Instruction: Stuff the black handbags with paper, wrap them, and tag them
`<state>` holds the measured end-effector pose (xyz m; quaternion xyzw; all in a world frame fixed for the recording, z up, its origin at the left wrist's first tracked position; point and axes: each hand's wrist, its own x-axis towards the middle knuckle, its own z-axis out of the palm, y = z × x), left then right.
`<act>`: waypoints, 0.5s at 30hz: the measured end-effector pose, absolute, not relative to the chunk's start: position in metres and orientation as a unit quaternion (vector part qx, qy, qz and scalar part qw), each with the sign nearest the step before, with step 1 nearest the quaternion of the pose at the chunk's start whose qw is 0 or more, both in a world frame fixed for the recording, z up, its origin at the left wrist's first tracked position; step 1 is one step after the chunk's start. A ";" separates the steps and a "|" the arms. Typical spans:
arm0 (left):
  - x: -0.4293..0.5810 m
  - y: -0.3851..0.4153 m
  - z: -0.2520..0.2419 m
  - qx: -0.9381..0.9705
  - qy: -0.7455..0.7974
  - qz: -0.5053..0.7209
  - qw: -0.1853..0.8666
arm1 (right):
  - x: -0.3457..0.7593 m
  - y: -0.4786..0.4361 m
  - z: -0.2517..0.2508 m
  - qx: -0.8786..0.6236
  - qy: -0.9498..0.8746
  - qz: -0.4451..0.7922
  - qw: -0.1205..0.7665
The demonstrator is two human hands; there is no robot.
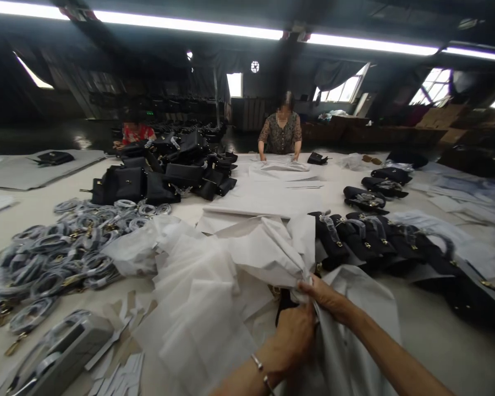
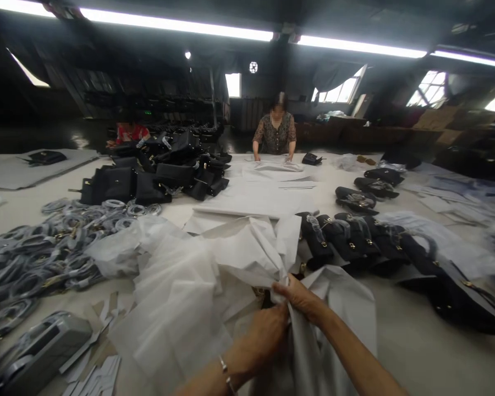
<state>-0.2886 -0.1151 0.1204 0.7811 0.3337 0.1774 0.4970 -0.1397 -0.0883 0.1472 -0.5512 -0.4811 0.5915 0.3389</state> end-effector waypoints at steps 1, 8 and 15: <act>-0.286 -0.118 0.126 0.803 0.347 0.172 0.452 | -0.144 -0.090 0.152 -0.560 -0.467 0.594 0.341; -0.333 -0.121 0.140 0.664 0.317 0.294 0.611 | -0.110 -0.123 0.189 -0.591 -0.398 0.555 0.429; -0.318 -0.111 0.134 0.359 0.322 0.357 0.800 | -0.120 -0.179 0.183 -0.514 -0.385 0.674 0.364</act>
